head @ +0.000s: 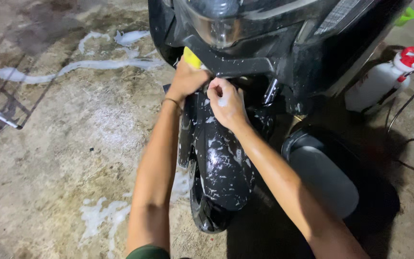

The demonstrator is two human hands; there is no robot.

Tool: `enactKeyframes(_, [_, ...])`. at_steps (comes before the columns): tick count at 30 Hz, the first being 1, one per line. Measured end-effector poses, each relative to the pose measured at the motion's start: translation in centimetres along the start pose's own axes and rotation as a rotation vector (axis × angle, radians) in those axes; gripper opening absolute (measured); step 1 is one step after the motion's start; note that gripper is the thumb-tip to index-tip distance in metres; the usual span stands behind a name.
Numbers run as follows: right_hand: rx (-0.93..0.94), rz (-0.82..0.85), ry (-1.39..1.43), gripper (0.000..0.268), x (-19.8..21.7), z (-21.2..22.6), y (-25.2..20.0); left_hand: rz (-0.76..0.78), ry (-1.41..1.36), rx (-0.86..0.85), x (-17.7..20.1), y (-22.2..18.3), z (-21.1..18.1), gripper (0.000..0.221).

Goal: The person washes a black scooter using a yellow sponge and a manual pressure sprayer. They scrub the front fairing and wheel, then pump the sprayer to apply soapy water to the body and wheel before scrubbing again.

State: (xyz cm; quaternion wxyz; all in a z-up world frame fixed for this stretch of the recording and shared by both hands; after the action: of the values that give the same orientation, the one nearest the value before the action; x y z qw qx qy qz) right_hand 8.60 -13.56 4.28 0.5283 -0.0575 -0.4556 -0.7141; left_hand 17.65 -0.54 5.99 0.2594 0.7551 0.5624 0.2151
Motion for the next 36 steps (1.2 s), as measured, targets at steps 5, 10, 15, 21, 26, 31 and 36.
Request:
enactKeyframes(5, [0.038, -0.076, -0.289, 0.024, 0.1, -0.4, 0.1, -0.05, 0.689, -0.123, -1.9, -4.6, -4.9, 0.049])
enactKeyframes(10, [-0.056, -0.011, -0.111, 0.013, -0.3, -0.1, -0.4, -0.114, 0.666, -0.099, -0.3, -4.5, -5.1, 0.046])
enactKeyframes(15, [-0.104, 0.024, 0.051, 0.011, 0.4, 0.8, -0.8, 0.056, 0.156, 0.32, 0.5, 0.9, 2.0, 0.03])
enactKeyframes(21, [0.083, -0.083, -0.04, 0.009, 1.5, 3.3, -0.7, 0.234, -0.471, 0.409, -0.5, 0.8, 4.4, 0.025])
enactKeyframes(26, [0.053, -0.027, 0.095, 0.006, 1.6, 2.8, -0.4, 0.168, -0.331, 0.294, -0.5, 0.9, 4.6, 0.027])
enactKeyframes(31, [-0.041, -0.021, -0.001, 0.008, 1.1, 1.5, 0.0, -0.209, 0.296, -0.057, 0.0, -0.3, 2.3, 0.036])
enactKeyframes(36, [-0.003, -0.051, -0.057, 0.011, 0.9, 1.1, -0.4, -0.287, 0.76, -0.269, -0.3, -1.2, 1.4, 0.044])
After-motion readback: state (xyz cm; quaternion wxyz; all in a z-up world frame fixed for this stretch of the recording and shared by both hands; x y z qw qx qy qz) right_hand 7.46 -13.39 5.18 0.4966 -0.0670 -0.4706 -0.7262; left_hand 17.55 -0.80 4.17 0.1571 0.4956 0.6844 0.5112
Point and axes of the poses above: each hand's wrist, its own y-axis towards the middle knuckle, its own x-axis out of the back of the hand, z = x × y, the point moved 8 cm from there along y, towards the middle knuckle, and after that the axes turned 5 degrees about -y, right-handed, at the moved point
